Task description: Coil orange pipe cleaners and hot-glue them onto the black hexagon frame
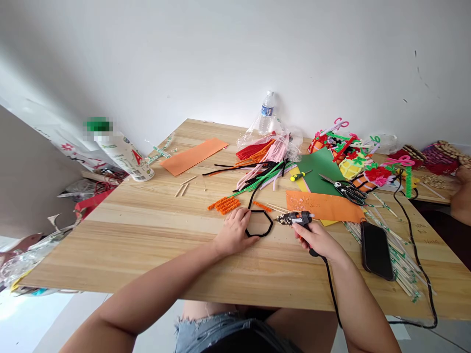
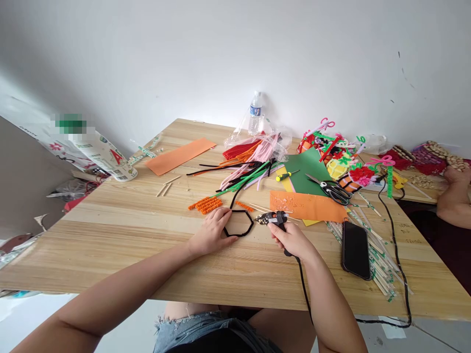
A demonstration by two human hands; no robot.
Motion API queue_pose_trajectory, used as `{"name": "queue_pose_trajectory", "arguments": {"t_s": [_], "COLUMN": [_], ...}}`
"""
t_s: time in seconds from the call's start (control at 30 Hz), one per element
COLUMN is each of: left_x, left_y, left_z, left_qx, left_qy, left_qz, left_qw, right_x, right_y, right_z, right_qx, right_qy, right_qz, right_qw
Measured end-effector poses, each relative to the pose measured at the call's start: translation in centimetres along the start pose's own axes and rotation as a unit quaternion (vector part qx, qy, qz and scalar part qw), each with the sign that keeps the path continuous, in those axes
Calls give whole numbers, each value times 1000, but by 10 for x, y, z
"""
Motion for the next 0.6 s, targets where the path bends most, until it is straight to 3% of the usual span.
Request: {"name": "queue_pose_trajectory", "arguments": {"t_s": [0.6], "left_x": [-1], "left_y": [-2], "left_z": [2], "left_qx": [-8], "left_qy": [0], "left_qz": [-7], "left_qw": [1000], "right_x": [0], "right_y": [-1], "right_z": [6], "right_qx": [57], "right_qy": [1], "right_qz": [11], "right_qw": [998]}}
Point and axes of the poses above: each hand's wrist, its own x-axis away from the middle knuckle, its own y-axis out of the palm, z = x × y, the point moved 8 cm from there along -x, towards the middle knuckle, and after that the axes turned 2 degrees about -y, right-handed, at the moved point
